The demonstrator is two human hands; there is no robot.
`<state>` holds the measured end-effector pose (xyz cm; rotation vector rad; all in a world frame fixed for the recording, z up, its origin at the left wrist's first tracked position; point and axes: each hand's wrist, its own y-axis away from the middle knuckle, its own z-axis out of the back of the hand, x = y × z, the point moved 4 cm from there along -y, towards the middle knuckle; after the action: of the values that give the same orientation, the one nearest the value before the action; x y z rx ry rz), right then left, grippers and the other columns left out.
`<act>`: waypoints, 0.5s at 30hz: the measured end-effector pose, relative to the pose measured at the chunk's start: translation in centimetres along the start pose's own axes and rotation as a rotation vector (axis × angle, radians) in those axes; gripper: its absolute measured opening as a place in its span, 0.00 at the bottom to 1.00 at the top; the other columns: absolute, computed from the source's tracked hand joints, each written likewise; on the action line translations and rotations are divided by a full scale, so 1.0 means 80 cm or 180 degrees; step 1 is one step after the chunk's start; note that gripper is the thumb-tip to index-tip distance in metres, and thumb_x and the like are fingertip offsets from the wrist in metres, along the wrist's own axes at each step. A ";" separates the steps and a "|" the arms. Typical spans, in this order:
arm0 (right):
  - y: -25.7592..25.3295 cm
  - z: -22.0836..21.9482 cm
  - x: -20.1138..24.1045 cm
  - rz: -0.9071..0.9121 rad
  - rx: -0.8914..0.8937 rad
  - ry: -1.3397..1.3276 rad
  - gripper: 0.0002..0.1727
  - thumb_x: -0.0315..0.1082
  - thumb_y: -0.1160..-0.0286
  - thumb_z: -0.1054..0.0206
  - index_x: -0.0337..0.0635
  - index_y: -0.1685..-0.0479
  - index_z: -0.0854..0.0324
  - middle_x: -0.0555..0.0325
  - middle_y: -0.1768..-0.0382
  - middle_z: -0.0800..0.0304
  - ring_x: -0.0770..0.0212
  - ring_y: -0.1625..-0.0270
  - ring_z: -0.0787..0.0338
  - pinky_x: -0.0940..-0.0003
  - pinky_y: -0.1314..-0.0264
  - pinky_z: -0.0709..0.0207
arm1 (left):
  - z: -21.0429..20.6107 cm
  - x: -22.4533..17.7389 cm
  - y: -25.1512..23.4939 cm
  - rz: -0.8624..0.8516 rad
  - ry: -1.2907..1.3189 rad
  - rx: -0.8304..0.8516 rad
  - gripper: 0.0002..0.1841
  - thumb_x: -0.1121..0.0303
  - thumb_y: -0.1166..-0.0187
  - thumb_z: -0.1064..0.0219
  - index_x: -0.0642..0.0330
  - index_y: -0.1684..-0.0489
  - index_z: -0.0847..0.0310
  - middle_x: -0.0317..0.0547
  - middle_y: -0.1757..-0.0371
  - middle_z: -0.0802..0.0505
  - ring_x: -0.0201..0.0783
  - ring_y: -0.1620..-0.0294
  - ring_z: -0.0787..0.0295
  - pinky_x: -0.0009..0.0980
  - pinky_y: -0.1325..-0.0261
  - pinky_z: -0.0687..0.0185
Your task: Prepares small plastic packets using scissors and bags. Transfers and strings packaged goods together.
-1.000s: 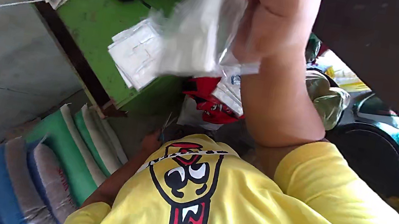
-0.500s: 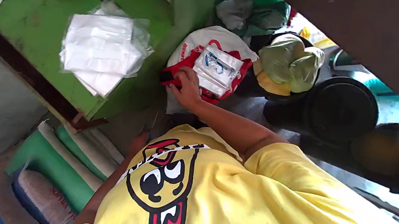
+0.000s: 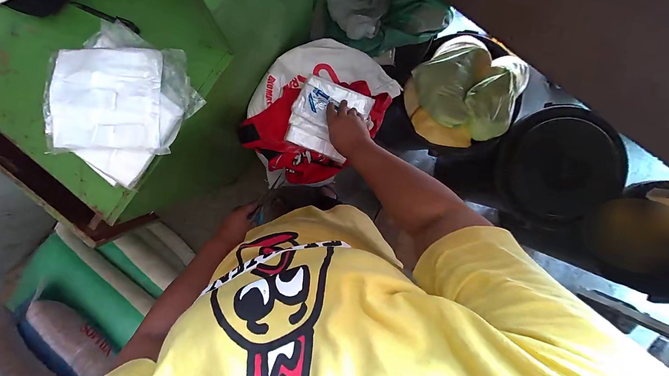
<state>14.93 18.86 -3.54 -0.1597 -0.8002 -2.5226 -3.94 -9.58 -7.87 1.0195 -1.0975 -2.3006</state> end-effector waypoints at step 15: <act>-0.020 0.015 -0.085 0.0036 -0.0710 -0.1660 0.32 0.27 0.23 0.33 0.39 0.16 0.34 0.37 0.21 0.25 0.38 0.22 0.21 0.41 0.21 0.26 | 0.061 -0.173 -0.045 0.0467 -0.0676 -0.0747 0.31 0.65 0.17 0.37 0.43 0.10 0.34 0.61 0.31 0.12 0.63 0.32 0.14 0.65 0.33 0.20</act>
<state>20.06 23.47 -5.04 -0.9215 -0.6919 -2.5821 1.33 3.52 -2.47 0.5981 -0.9164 -2.3871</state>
